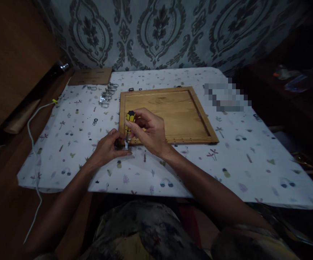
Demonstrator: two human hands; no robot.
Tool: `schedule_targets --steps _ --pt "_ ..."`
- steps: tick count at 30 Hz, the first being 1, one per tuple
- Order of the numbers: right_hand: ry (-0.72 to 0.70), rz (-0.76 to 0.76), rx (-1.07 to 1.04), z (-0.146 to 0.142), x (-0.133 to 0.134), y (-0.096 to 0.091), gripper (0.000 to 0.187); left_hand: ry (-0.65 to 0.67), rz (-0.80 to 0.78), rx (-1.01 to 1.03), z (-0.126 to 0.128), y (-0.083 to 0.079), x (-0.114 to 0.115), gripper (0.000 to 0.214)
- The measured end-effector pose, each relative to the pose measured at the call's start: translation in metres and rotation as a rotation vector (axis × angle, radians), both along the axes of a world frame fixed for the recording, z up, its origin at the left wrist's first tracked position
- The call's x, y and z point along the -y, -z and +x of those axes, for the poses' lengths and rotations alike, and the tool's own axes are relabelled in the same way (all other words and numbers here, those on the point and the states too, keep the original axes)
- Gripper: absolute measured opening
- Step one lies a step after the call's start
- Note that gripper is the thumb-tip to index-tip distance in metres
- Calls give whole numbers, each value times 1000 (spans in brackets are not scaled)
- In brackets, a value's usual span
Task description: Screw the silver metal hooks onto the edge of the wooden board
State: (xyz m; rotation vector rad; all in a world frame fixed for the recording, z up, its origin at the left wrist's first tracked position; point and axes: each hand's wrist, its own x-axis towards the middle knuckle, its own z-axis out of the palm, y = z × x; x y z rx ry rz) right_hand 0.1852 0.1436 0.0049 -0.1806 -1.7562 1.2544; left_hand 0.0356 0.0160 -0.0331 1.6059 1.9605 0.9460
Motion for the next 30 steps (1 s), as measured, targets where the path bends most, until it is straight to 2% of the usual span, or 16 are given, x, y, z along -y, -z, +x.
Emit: schedule_targets --steps 10,12,16,18,21,23,28,30 --pt "26 171 51 5 3 -4 20 -22 -6 -7 2 -1 0 45" --pt "4 143 71 5 4 -6 25 -19 1 -6 2 -1 0 45" --pt "-121 -28 122 6 3 -11 33 -9 14 10 1 1 1 45" --pt "-193 -82 118 6 1 -12 31 -1 20 17 1 1 1 45" --pt "-258 -77 93 5 -2 -12 23 3 17 10 1 0 1 44" --pt "-242 -61 69 4 -3 -11 22 1 11 4 1 0 0 44" --pt "-71 30 51 3 1 -10 37 -7 -9 33 1 1 0 45" --pt "-61 33 60 3 3 -10 40 -9 -8 47 2 1 0 45"
